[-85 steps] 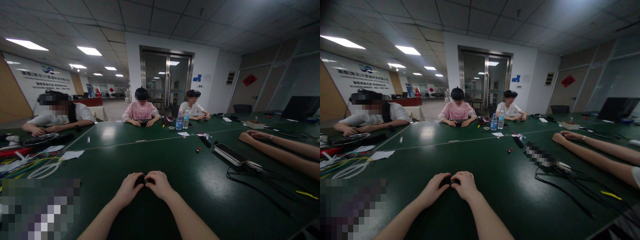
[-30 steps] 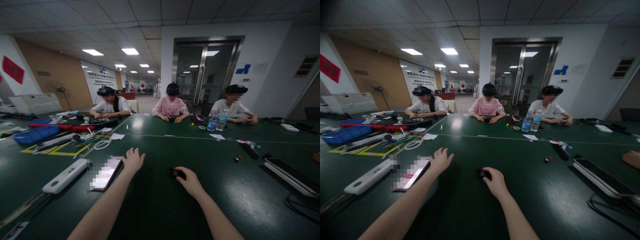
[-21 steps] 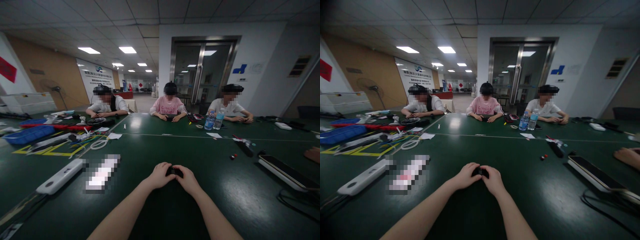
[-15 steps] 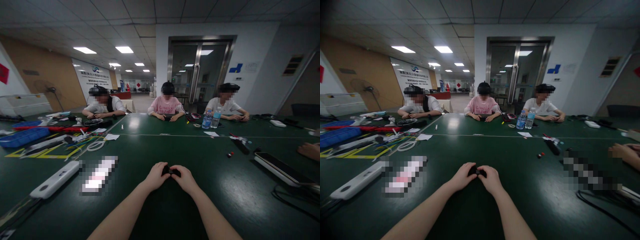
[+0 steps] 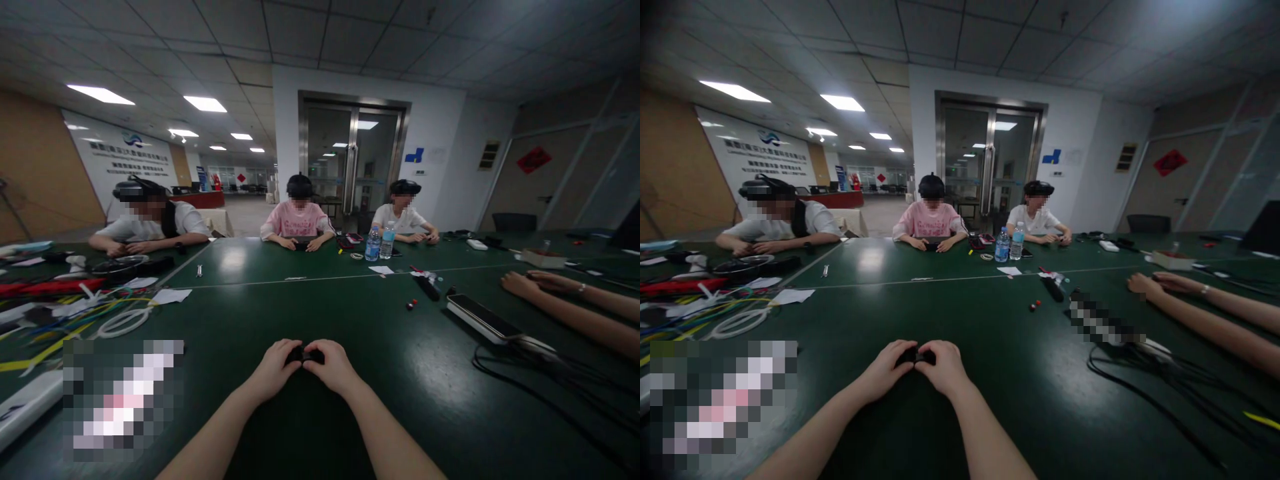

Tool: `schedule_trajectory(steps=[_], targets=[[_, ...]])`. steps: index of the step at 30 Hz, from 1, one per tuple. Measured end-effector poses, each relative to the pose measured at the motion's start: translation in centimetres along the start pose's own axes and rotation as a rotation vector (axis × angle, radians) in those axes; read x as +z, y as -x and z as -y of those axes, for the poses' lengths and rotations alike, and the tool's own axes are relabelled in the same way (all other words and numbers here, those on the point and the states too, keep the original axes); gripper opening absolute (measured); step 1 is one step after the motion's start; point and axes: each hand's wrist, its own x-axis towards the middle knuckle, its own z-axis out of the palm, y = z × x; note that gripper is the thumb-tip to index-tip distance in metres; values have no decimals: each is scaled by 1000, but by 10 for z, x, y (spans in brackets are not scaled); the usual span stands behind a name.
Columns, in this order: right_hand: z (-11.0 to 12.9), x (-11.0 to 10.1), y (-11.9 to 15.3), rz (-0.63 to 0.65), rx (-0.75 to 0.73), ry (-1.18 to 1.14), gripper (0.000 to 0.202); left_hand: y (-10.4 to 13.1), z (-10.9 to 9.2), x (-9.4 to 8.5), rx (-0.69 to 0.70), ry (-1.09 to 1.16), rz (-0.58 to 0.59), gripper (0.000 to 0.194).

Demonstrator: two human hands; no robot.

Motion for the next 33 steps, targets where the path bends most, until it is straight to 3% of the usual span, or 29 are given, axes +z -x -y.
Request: schedule_trajectory(steps=[8, 26, 33], targets=[[4, -1, 0, -4, -8, 21, 22, -1, -2, -5, -12, -132, 0, 47], [5, 0, 2, -19, -4, -17, 22, 0, 7, 0, 5, -88, -24, 46], [-5, 1, -4, -142, 36, -279, 19, 0, 3, -1, -17, -89, -19, 42]])
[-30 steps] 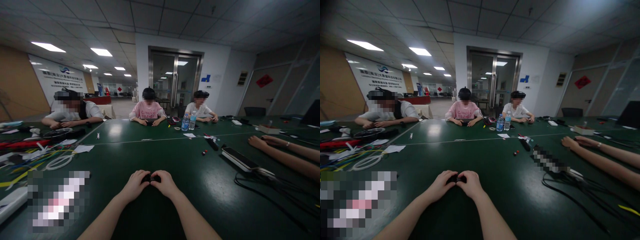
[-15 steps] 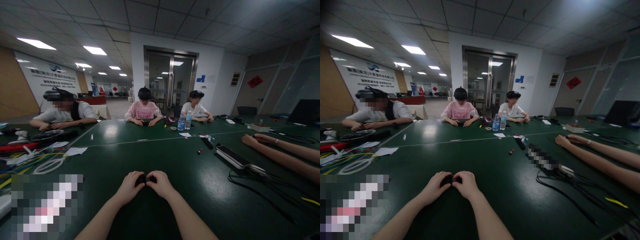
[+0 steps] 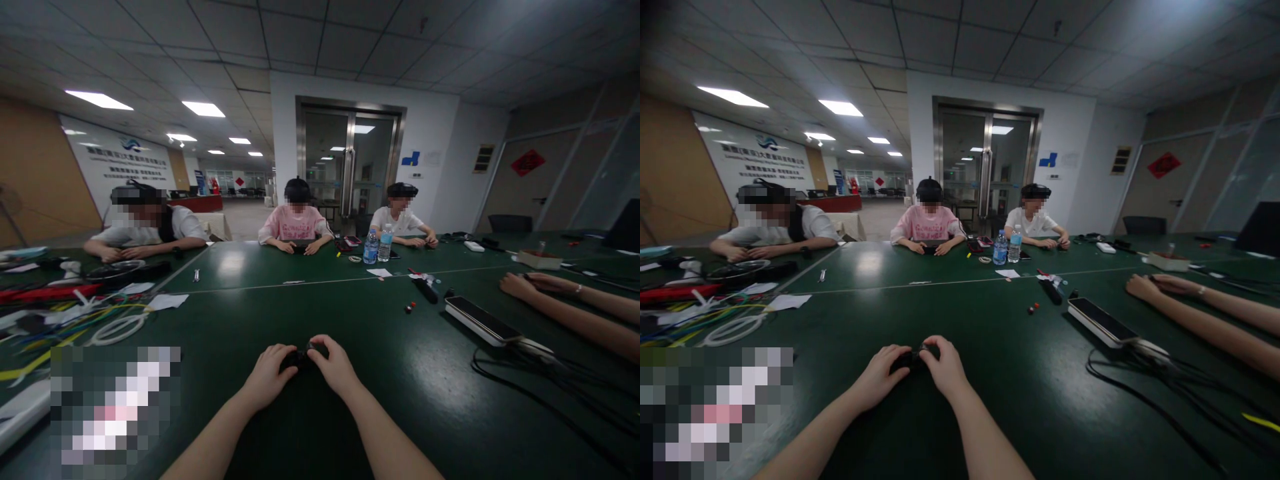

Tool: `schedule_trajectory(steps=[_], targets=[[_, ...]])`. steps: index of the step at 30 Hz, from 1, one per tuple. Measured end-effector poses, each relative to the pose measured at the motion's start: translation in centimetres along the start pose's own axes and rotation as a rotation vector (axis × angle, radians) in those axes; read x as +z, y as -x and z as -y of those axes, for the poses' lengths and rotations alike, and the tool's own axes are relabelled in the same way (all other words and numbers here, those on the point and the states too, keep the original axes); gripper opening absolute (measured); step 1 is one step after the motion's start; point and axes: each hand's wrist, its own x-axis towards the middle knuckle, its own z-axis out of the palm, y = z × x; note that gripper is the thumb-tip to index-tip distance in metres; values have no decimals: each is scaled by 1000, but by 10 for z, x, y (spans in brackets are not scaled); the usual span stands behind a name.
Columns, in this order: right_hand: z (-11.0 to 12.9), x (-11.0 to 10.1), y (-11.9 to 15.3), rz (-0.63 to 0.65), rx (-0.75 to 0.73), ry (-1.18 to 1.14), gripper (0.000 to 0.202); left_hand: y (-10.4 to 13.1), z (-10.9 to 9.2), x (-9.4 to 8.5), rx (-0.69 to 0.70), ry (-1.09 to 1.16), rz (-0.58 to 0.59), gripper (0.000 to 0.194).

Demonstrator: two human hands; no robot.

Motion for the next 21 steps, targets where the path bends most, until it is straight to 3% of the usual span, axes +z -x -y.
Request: schedule_trajectory(steps=[9, 21], targets=[[-20, -1, -10, -271, 63, -273, 32, -1, 2, 1, 2, 18, -16, 46], [-31, -14, -14, -454, 152, -171, 43, 1, 2, 0, -43, 64, 13, 47]])
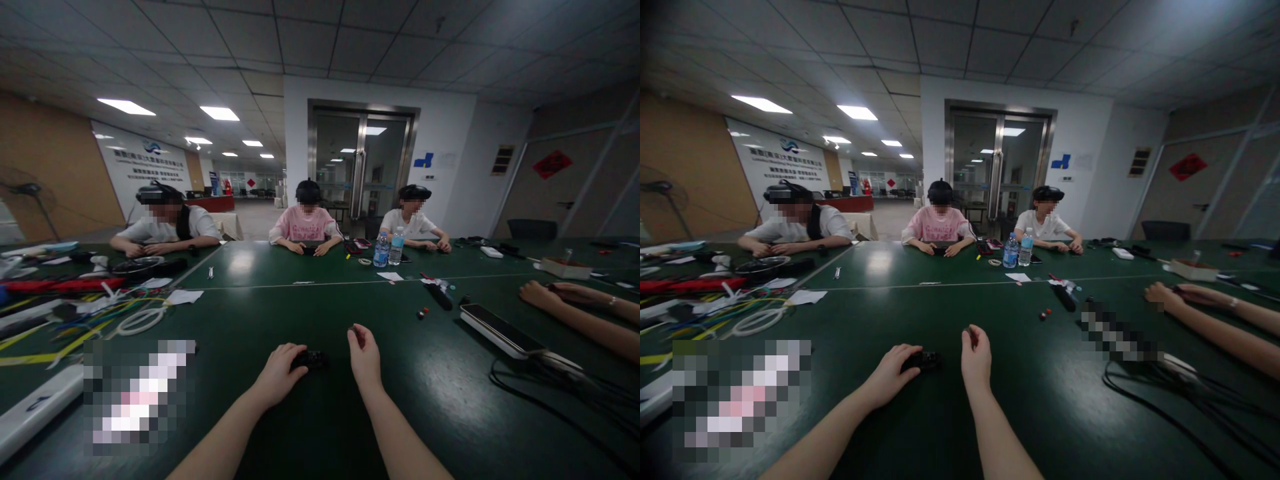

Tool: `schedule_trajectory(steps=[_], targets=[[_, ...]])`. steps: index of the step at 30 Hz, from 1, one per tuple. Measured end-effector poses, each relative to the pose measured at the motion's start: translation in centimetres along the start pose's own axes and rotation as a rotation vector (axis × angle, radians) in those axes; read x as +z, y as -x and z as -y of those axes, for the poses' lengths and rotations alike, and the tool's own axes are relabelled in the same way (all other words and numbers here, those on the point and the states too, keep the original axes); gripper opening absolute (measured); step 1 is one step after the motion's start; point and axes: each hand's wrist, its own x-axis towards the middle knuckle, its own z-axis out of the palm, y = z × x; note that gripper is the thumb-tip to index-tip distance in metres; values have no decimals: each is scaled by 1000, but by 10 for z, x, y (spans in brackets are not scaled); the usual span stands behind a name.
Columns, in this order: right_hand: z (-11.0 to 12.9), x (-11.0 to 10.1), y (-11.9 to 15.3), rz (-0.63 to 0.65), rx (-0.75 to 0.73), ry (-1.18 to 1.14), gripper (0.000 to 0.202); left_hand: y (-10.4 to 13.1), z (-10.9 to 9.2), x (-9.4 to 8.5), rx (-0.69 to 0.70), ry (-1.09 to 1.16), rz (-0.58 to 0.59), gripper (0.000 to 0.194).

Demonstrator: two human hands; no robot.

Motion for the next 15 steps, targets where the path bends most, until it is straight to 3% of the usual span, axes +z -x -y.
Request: schedule_trajectory(steps=[8, 15], targets=[[14, -2, 9, 8, -129, 191, 42, 1, -5, -2, -8, -15, -8, 45], [23, 3, 18, 259, -106, 257, 36, 0, -9, -3, 36, -66, -25, 43]])
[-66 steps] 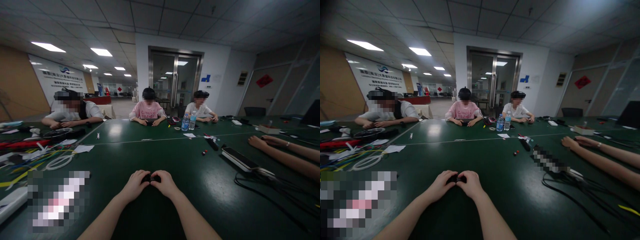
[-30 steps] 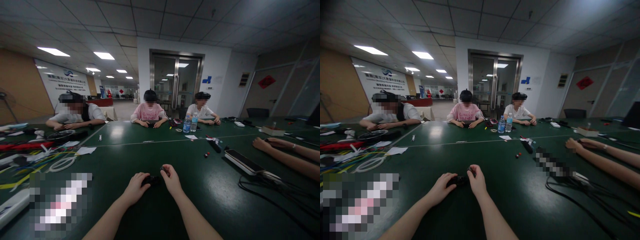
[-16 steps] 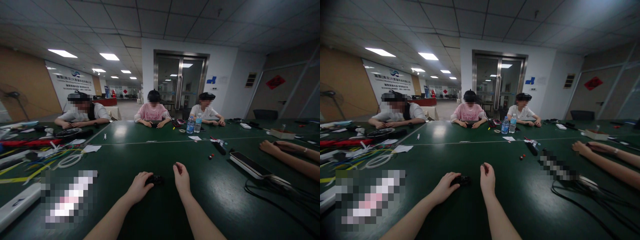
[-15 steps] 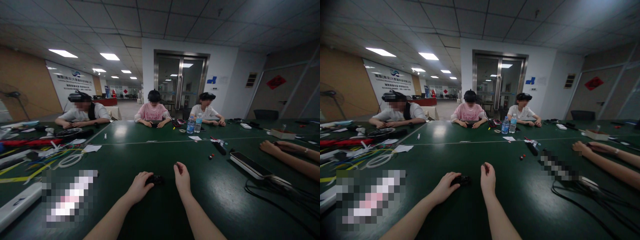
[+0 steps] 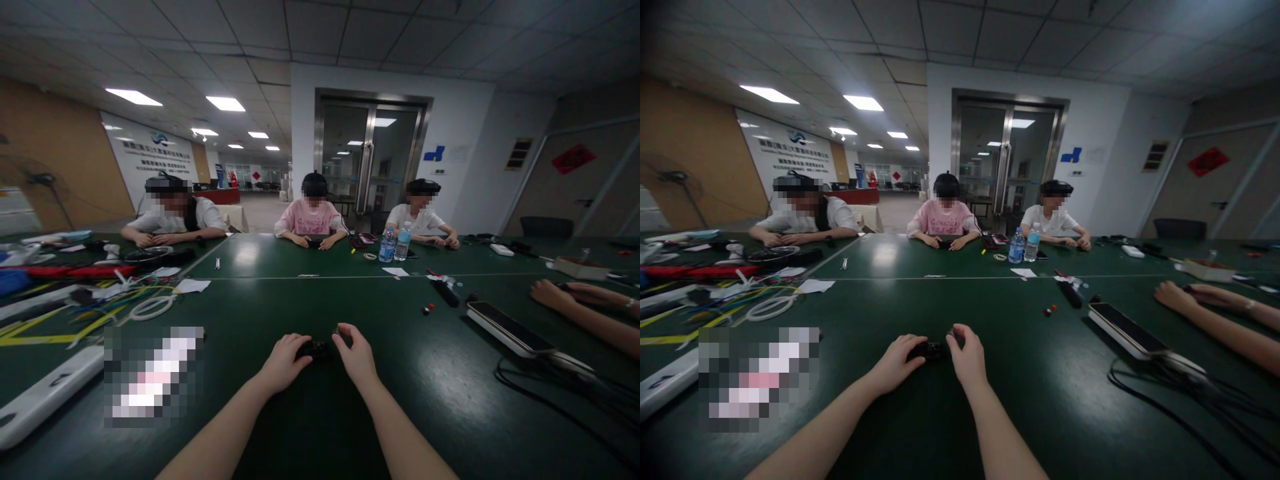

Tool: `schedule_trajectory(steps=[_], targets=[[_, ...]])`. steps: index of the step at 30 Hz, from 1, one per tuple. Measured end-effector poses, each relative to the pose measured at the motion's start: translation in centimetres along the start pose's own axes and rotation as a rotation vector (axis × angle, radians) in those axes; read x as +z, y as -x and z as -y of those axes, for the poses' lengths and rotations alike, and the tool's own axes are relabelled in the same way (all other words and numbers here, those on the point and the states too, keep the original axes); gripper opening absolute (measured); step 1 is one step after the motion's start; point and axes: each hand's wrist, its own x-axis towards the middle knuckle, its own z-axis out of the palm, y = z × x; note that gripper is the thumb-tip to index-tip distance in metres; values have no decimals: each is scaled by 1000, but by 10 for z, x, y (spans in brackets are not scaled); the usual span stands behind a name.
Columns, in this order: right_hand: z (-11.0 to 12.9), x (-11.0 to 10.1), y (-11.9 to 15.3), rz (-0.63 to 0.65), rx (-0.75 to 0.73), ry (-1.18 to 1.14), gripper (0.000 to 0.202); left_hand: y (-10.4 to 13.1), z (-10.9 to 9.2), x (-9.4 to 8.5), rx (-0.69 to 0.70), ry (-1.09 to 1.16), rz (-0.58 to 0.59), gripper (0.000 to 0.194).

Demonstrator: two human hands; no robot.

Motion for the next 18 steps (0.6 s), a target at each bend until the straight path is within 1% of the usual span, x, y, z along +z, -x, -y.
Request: schedule_trajectory(steps=[5, 8, 10, 12, 18], targets=[[9, 5, 5, 135, -143, 74, 28, 0, 1, 0, 12, 6, -7, 44], [13, 8, 7, 212, -198, 186, 25, -1, 4, 2, 24, 6, -9, 43], [15, 10, 7, 256, -207, 261, 23, -2, 5, 4, 29, 7, -15, 44], [15, 11, 7, 272, -205, 289, 24, -2, 6, 5, 31, 5, -20, 44], [14, 10, 8, 290, -165, 233, 25, -2, 7, 6, 26, -2, -19, 43]])
